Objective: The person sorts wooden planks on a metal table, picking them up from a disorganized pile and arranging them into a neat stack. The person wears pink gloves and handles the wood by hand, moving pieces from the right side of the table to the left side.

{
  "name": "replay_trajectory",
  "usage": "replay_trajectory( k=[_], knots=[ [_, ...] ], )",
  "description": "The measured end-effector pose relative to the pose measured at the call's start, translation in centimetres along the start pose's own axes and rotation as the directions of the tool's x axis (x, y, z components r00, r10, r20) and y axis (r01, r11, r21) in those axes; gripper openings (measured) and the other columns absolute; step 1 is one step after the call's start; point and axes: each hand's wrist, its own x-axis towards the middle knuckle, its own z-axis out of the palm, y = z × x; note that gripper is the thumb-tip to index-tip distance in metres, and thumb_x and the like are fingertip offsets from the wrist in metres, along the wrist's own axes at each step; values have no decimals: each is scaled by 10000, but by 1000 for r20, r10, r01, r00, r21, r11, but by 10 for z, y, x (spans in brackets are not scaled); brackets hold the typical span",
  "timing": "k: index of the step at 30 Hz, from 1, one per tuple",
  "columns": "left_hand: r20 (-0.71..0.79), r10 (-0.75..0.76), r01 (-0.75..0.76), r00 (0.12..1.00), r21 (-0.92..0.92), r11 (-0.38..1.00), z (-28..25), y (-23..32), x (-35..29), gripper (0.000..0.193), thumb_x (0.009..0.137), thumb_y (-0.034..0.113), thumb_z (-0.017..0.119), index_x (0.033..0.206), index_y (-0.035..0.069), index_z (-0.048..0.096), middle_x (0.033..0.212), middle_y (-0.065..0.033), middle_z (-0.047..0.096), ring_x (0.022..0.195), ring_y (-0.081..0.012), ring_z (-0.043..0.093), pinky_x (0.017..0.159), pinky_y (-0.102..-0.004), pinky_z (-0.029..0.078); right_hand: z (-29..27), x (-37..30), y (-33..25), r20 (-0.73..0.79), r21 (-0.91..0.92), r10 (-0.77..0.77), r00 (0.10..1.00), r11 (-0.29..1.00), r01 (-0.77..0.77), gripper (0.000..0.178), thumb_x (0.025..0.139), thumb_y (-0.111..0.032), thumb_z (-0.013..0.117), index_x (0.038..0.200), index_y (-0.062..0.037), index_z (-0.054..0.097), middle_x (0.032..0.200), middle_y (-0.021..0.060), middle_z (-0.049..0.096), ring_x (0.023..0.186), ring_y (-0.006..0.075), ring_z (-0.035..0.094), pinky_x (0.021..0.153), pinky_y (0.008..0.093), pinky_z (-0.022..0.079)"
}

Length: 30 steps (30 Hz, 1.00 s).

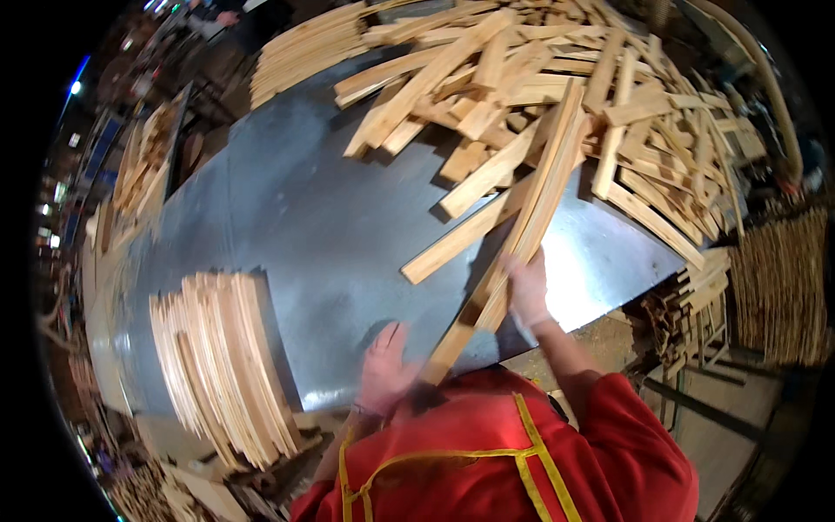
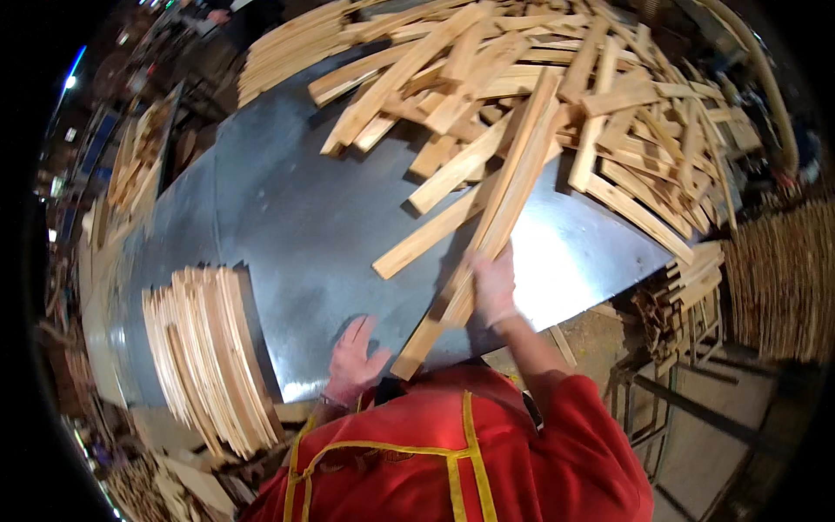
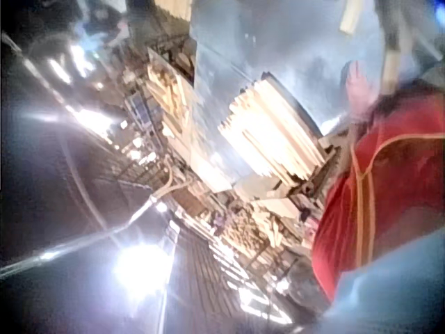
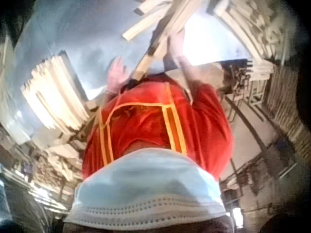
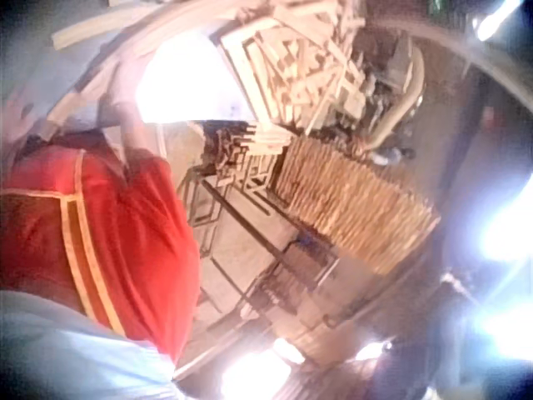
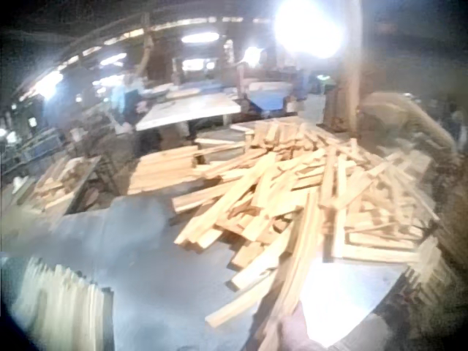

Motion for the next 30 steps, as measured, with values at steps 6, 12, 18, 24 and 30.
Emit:
replay_trajectory(
  k=[6,12,18,24,30],
  knots=[
    [199,-494,531,847,-368,763,-7,15,64,588,1008,273,623,1535,36,515,1426,-233,650,1322,-370,625,1131,-391,472,49,-113,97,687,-345,571,449,801,-490,656,924,-152,732,1507,-23,459,1201,70,680,1054,200,647,882,365,555],
    [78,-545,462,835,-638,616,23,-62,-9,465,1007,278,612,1408,46,640,1269,-189,737,1207,-337,694,1040,-382,526,88,-76,101,586,-423,666,462,738,-526,563,957,-205,702,1461,-42,511,1125,64,672,947,173,630,781,333,537],
    [-87,-499,506,862,92,858,-17,-80,-76,753,898,313,708,1557,94,417,1216,-187,657,1064,-391,683,939,-495,533,165,-112,120,526,-708,746,407,650,-276,484,966,-234,675,1398,-44,569,1100,109,680,969,205,661,832,354,550],
    [-456,-453,631,766,399,665,-67,-165,-167,666,856,249,719,1472,119,501,1280,-121,585,1195,-325,592,1025,-515,487,144,-71,109,737,-675,142,661,214,706,756,898,-276,698,1558,11,466,1537,212,565,1461,399,485,1225,451,389],
    [-542,-443,694,714,464,550,-101,-192,-178,679,830,273,728,1461,130,522,1421,-110,519,1363,-324,474,1156,-567,367,112,21,45,692,-556,68,719,-585,591,658,903,-146,680,1537,-215,517,1582,89,507,1469,413,447,1183,572,381]
  ],
)
